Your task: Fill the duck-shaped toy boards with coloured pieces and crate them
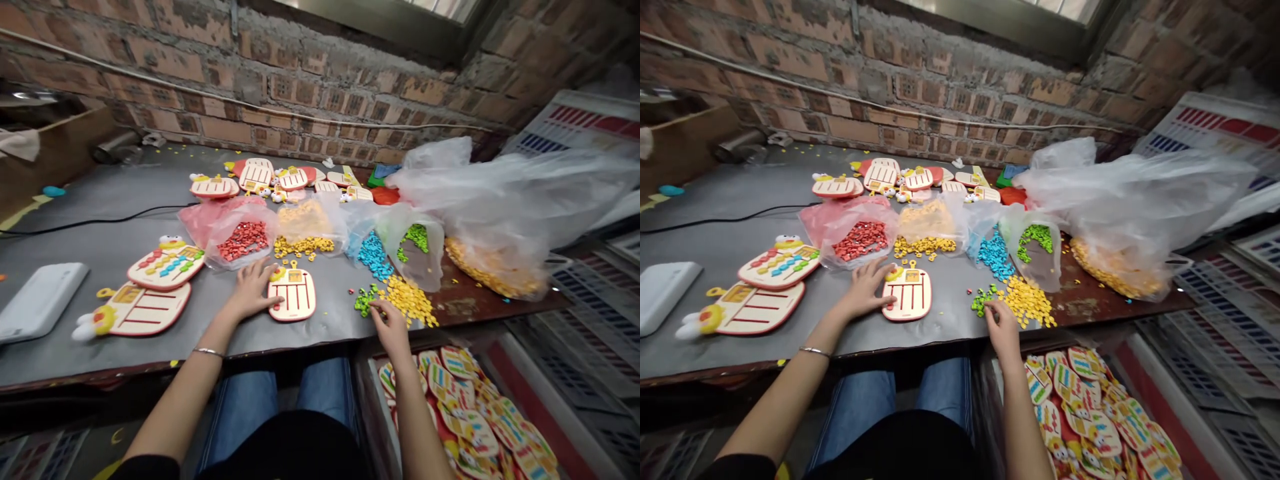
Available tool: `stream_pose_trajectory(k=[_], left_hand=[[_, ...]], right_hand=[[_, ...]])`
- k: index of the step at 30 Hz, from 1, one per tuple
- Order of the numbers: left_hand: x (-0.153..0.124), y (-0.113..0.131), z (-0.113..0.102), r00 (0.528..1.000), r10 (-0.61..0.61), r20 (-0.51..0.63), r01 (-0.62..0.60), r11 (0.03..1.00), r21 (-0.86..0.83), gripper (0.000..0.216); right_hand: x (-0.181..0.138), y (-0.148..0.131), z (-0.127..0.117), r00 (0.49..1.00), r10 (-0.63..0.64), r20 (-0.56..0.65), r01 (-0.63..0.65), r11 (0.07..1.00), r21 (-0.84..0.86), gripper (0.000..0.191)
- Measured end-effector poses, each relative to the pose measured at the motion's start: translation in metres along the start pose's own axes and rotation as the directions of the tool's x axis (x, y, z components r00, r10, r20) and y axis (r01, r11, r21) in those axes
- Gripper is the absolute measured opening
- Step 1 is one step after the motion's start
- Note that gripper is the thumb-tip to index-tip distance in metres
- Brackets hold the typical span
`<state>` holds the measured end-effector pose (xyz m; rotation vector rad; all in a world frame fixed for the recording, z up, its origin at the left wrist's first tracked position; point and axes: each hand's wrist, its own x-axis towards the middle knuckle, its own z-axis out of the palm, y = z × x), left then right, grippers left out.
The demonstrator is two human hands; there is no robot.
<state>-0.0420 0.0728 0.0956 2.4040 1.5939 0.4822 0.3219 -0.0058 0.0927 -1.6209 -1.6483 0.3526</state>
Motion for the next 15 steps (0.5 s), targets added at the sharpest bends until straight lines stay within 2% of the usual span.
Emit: stream_pose_trajectory(k=[2, 4, 7, 11, 13, 15], left_hand=[[0.001, -0.004, 0.003, 0.999, -0.004, -0.04, 0.004, 1.0, -0.011, 0.069], [0.001, -0.005, 0.004, 0.998, 0.015, -0.054, -0.017, 0.999, -0.028, 0.064], [0.002, -0.004, 0.004, 0.998, 0.037, -0.054, -0.04, 0.997, -0.058, 0.058], [0.003, -0.002, 0.003, 0.998, 0.029, -0.053, -0.032, 0.997, -0.064, 0.047], [0.003, -0.002, 0.003, 0.998, 0.018, -0.053, -0.021, 0.998, -0.057, 0.041], [0.004, -0.002, 0.003, 0.999, 0.007, -0.051, -0.009, 0.999, -0.05, 0.038]], right_hand=[[-0.007, 0.006, 0.001, 0.998, 0.014, -0.067, -0.016, 0.999, -0.031, 0.027], [-0.003, 0.005, 0.008, 0.996, -0.039, -0.084, 0.032, 0.996, -0.084, 0.027], [0.017, -0.005, 0.026, 0.99, -0.138, -0.026, 0.128, 0.961, -0.244, 0.025], [0.041, -0.021, 0.045, 0.988, -0.101, 0.116, 0.143, 0.878, -0.457, 0.016], [0.046, -0.026, 0.051, 0.986, -0.09, 0.138, 0.144, 0.882, -0.448, 0.016], [0.045, -0.028, 0.055, 0.986, -0.12, 0.114, 0.15, 0.939, -0.308, 0.015]])
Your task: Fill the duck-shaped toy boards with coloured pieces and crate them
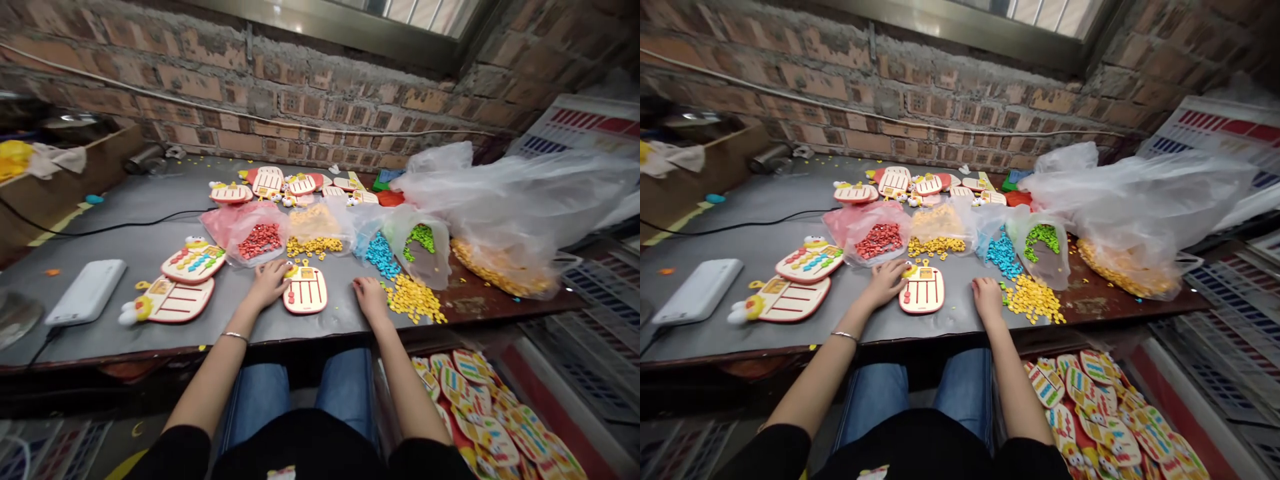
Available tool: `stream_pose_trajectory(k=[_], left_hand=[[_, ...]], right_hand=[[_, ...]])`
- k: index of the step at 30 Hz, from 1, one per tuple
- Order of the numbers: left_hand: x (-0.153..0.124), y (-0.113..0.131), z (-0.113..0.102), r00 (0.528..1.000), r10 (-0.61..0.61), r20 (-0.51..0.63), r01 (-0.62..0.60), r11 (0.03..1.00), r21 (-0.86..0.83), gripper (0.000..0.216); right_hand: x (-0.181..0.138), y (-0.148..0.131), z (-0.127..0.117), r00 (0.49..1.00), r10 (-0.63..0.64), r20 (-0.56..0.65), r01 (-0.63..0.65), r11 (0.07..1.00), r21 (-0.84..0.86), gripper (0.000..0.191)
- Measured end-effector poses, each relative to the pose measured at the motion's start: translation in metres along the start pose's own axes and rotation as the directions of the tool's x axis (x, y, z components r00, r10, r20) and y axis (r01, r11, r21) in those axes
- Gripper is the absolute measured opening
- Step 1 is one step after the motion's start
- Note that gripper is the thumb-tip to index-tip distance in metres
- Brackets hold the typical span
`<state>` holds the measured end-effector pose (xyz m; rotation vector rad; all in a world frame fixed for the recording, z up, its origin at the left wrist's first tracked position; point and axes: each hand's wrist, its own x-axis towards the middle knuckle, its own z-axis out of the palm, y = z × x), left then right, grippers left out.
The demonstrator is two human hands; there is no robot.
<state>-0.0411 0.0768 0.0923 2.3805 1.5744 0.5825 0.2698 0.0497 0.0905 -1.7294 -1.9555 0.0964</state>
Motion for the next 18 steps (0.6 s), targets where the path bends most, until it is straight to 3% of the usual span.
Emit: stream_pose_trajectory(k=[4, 7, 13, 18], left_hand=[[0.001, 0.0, 0.0, 1.0, -0.004, 0.01, 0.004, 1.0, 0.001, 0.037], [0.001, 0.001, -0.001, 1.0, -0.001, 0.015, 0.001, 1.0, -0.01, 0.038], [0.001, -0.001, -0.002, 0.999, -0.017, 0.028, 0.018, 0.999, -0.03, 0.036], [0.002, -0.001, -0.004, 0.998, -0.043, 0.05, 0.046, 0.998, -0.042, 0.034]], right_hand=[[-0.004, -0.011, 0.007, 0.997, -0.018, -0.069, 0.047, 0.887, 0.459, 0.015], [-0.001, -0.025, 0.011, 0.997, 0.0, -0.082, 0.051, 0.788, 0.614, 0.015], [0.036, -0.05, 0.028, 0.988, -0.146, -0.043, 0.14, 0.761, 0.633, 0.01], [0.066, -0.059, 0.053, 0.942, -0.334, 0.021, 0.296, 0.862, 0.412, 0.011]])
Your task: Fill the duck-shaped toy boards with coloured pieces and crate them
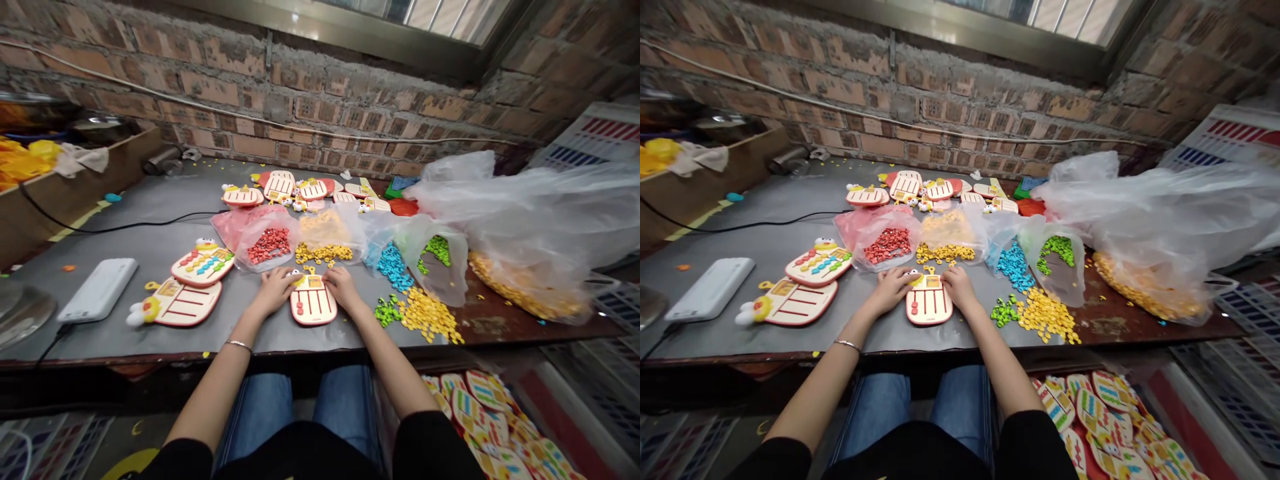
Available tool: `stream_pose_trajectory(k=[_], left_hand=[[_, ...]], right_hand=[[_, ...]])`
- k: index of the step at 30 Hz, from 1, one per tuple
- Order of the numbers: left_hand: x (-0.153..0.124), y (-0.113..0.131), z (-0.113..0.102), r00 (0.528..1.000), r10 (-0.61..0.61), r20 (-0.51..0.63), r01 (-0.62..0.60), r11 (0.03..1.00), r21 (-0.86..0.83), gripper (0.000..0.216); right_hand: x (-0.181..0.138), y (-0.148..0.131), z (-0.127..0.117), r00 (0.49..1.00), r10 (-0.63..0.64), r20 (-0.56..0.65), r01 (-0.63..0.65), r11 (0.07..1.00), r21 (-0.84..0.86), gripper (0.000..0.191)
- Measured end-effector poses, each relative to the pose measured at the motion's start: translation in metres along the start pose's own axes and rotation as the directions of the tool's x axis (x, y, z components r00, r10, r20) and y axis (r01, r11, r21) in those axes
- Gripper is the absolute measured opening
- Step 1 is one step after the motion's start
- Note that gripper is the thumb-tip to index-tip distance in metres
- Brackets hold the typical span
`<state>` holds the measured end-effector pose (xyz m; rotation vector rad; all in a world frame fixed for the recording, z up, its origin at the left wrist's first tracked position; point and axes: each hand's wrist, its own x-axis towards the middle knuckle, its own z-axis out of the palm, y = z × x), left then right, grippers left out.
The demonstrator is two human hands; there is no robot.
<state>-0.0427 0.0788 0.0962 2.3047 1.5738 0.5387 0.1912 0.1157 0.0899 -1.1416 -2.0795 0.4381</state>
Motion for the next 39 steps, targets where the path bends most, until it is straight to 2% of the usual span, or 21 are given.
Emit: stream_pose_trajectory(k=[2, 4, 7, 9, 10, 14, 18, 20, 22, 24, 25, 27, 29, 31, 34, 36, 39], left_hand=[[0.0, 0.001, -0.001, 1.0, -0.012, 0.004, 0.012, 1.0, -0.009, 0.033], [0.0, 0.001, -0.001, 1.0, -0.027, 0.005, 0.027, 0.999, -0.02, 0.032], [0.0, 0.001, -0.001, 0.999, -0.04, 0.015, 0.04, 0.998, -0.044, 0.032], [0.0, 0.001, 0.0, 0.999, -0.039, 0.024, 0.04, 0.997, -0.062, 0.033], [0.0, 0.001, 0.0, 0.999, -0.039, 0.026, 0.041, 0.997, -0.071, 0.034], [-0.001, 0.001, -0.001, 0.999, -0.045, 0.031, 0.048, 0.993, -0.106, 0.033], [-0.002, 0.001, -0.002, 0.998, -0.045, 0.035, 0.049, 0.991, -0.127, 0.023], [-0.004, 0.001, -0.003, 0.998, -0.048, 0.034, 0.052, 0.991, -0.127, 0.022], [-0.005, 0.001, -0.003, 0.998, -0.047, 0.03, 0.051, 0.991, -0.121, 0.023], [-0.006, 0.002, -0.003, 0.999, -0.038, 0.023, 0.041, 0.993, -0.111, 0.025], [-0.006, 0.003, -0.004, 0.999, -0.033, 0.017, 0.034, 0.994, -0.105, 0.026], [-0.007, 0.004, -0.004, 1.0, -0.024, 0.006, 0.024, 0.996, -0.087, 0.031], [-0.007, 0.004, -0.003, 1.0, -0.026, -0.005, 0.026, 0.998, -0.065, 0.038], [-0.008, 0.004, -0.003, 0.999, -0.045, -0.014, 0.044, 0.998, -0.039, 0.043], [-0.007, 0.003, -0.004, 0.997, -0.079, -0.024, 0.079, 0.997, -0.002, 0.047], [-0.007, 0.003, -0.004, 0.996, -0.09, -0.022, 0.091, 0.996, 0.015, 0.045], [-0.006, 0.003, -0.005, 0.995, -0.099, -0.012, 0.099, 0.995, 0.023, 0.04]], right_hand=[[0.001, 0.001, 0.001, 0.999, -0.001, 0.032, 0.004, 0.997, -0.075, 0.013], [-0.005, 0.0, -0.003, 0.998, 0.002, 0.068, 0.003, 0.997, -0.078, 0.013], [-0.018, -0.005, -0.011, 0.989, -0.002, 0.147, -0.001, 1.0, 0.015, 0.01], [-0.023, -0.01, -0.013, 0.983, 0.027, 0.181, -0.048, 0.992, 0.114, 0.005], [-0.023, -0.013, -0.011, 0.98, 0.054, 0.189, -0.086, 0.983, 0.164, 0.008], [-0.011, -0.032, 0.013, 0.962, 0.12, 0.245, -0.196, 0.929, 0.315, 0.044], [-0.004, -0.05, 0.033, 0.954, 0.099, 0.282, -0.203, 0.909, 0.365, 0.042], [-0.006, -0.051, 0.031, 0.933, 0.078, 0.352, -0.238, 0.866, 0.439, 0.052], [-0.005, -0.047, 0.023, 0.887, 0.014, 0.461, -0.278, 0.813, 0.511, 0.063], [0.004, -0.041, 0.016, 0.861, -0.034, 0.508, -0.283, 0.798, 0.532, 0.056], [0.013, -0.037, 0.015, 0.874, -0.027, 0.485, -0.264, 0.812, 0.52, 0.047], [0.037, -0.032, 0.02, 0.93, 0.018, 0.366, -0.192, 0.875, 0.445, 0.03], [0.067, -0.03, 0.037, 0.971, 0.015, 0.239, -0.085, 0.955, 0.285, 0.02], [0.097, -0.031, 0.059, 0.968, -0.073, 0.241, 0.054, 0.995, 0.082, 0.016], [0.13, -0.035, 0.088, 0.931, -0.152, 0.331, 0.216, 0.962, -0.165, 0.016], [0.14, -0.036, 0.095, 0.917, -0.167, 0.362, 0.247, 0.951, -0.186, 0.018], [0.132, -0.035, 0.081, 0.948, -0.184, 0.261, 0.19, 0.982, 0.0, 0.02]])
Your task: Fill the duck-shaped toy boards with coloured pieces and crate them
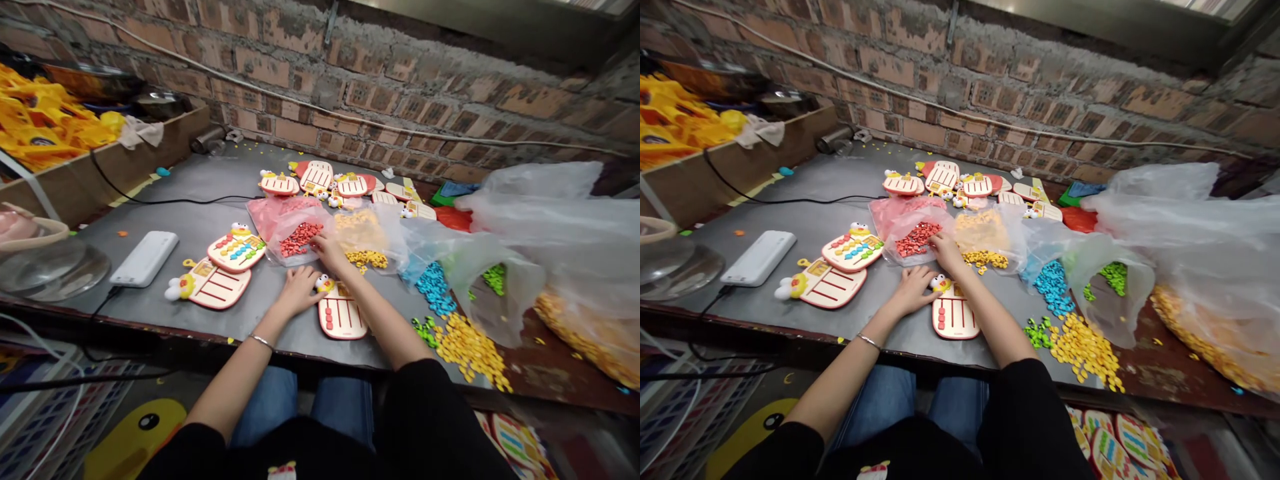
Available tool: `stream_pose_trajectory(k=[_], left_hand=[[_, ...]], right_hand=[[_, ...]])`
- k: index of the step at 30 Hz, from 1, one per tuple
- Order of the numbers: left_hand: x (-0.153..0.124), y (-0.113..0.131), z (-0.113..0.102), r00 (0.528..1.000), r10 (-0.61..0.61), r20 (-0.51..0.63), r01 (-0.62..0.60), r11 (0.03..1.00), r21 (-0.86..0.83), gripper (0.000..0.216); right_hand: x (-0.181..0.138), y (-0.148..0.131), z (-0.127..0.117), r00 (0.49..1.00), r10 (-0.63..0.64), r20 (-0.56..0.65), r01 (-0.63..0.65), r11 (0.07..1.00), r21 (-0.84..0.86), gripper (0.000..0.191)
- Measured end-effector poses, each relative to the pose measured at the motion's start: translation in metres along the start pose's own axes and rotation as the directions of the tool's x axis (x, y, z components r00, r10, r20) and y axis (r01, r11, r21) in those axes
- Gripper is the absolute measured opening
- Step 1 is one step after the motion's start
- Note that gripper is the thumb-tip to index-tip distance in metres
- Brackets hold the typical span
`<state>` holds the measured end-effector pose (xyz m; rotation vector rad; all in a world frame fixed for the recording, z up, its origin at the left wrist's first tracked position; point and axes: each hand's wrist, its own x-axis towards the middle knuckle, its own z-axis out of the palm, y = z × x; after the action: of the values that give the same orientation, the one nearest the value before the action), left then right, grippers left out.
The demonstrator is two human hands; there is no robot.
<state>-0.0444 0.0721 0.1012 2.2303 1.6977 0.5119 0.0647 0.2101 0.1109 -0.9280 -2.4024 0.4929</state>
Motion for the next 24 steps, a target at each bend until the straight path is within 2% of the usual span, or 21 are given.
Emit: stream_pose_trajectory(k=[2, 5, 7, 10, 15, 17, 19, 24], left_hand=[[0.001, 0.001, 0.0, 1.0, -0.008, 0.002, 0.008, 1.0, -0.007, 0.038], [0.001, 0.001, 0.0, 1.0, -0.021, -0.002, 0.021, 0.999, -0.029, 0.036], [0.001, 0.001, 0.0, 1.0, -0.028, -0.005, 0.027, 0.999, -0.044, 0.035], [0.001, 0.0, 0.001, 0.999, -0.036, -0.007, 0.036, 0.998, -0.055, 0.032], [0.003, -0.002, 0.004, 0.999, -0.053, -0.007, 0.053, 0.997, -0.064, 0.029], [0.003, -0.003, 0.005, 0.998, -0.058, -0.011, 0.057, 0.996, -0.064, 0.03], [0.003, -0.003, 0.006, 0.998, -0.064, -0.015, 0.063, 0.996, -0.06, 0.03], [0.004, -0.003, 0.007, 0.998, -0.063, -0.017, 0.062, 0.997, -0.05, 0.028]], right_hand=[[-0.025, -0.002, -0.018, 0.995, 0.035, -0.099, -0.017, 0.984, 0.179, 0.019], [-0.077, -0.006, -0.05, 0.981, 0.114, -0.16, -0.051, 0.934, 0.354, 0.017], [-0.111, -0.008, -0.064, 0.971, 0.159, -0.176, -0.087, 0.929, 0.359, 0.018], [-0.145, -0.007, -0.069, 0.969, 0.179, -0.169, -0.141, 0.966, 0.215, 0.018], [-0.152, 0.001, -0.05, 0.982, 0.183, -0.048, -0.188, 0.972, -0.14, 0.021], [-0.153, 0.003, -0.048, 0.984, 0.177, -0.026, -0.179, 0.965, -0.194, 0.023], [-0.159, 0.003, -0.05, 0.986, 0.165, -0.011, -0.165, 0.976, -0.141, 0.023], [-0.173, -0.006, -0.048, 0.987, 0.161, -0.008, -0.158, 0.974, 0.164, 0.015]])
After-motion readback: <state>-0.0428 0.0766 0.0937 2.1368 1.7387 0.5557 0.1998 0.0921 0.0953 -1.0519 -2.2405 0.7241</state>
